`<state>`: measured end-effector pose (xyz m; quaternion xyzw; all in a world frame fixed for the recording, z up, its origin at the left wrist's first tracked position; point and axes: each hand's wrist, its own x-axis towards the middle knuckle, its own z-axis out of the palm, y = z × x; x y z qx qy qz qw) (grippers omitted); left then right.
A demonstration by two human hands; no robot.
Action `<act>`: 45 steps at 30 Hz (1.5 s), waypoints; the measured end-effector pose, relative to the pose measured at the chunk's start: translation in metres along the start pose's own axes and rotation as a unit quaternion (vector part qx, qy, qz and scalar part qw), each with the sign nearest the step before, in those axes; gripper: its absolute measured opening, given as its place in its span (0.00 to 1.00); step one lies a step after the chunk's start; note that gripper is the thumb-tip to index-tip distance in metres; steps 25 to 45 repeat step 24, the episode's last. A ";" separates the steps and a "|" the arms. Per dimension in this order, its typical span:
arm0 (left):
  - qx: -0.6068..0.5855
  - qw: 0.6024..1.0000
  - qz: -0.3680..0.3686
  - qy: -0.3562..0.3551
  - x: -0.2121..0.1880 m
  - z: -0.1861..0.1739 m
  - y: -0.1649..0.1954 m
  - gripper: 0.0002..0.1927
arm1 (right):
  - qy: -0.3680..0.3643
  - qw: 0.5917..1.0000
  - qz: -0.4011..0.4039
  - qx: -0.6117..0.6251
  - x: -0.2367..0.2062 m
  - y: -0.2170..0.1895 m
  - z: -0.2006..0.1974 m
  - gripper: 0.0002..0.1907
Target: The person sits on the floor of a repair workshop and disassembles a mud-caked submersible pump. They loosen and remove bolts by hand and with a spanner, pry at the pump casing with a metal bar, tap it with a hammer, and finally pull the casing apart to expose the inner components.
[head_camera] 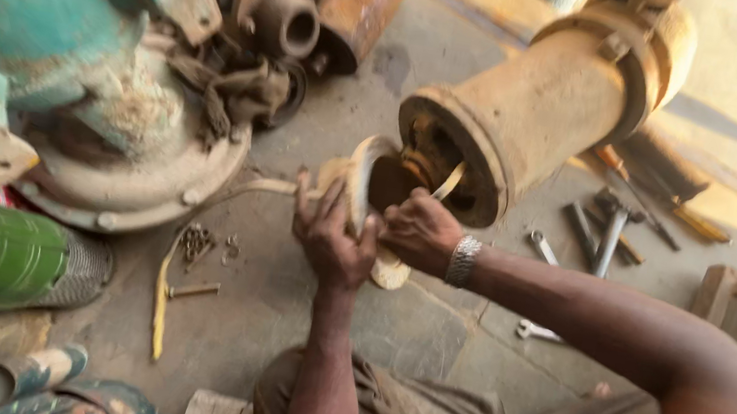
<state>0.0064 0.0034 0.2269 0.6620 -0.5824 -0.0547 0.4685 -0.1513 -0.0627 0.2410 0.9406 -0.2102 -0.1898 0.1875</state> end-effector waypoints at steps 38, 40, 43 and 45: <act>-0.024 0.999 -0.022 -0.033 0.020 -0.001 0.021 0.33 | 0.081 0.785 0.281 0.546 -0.002 -0.049 0.105 0.27; -0.024 0.999 -0.022 -0.033 0.020 -0.001 0.021 0.33 | 0.081 0.785 0.281 0.546 -0.002 -0.049 0.105 0.27; -0.024 0.999 -0.022 -0.033 0.020 -0.001 0.021 0.33 | 0.081 0.785 0.281 0.546 -0.002 -0.049 0.105 0.27; -0.024 0.999 -0.022 -0.033 0.020 -0.001 0.021 0.33 | 0.081 0.785 0.281 0.546 -0.002 -0.049 0.105 0.27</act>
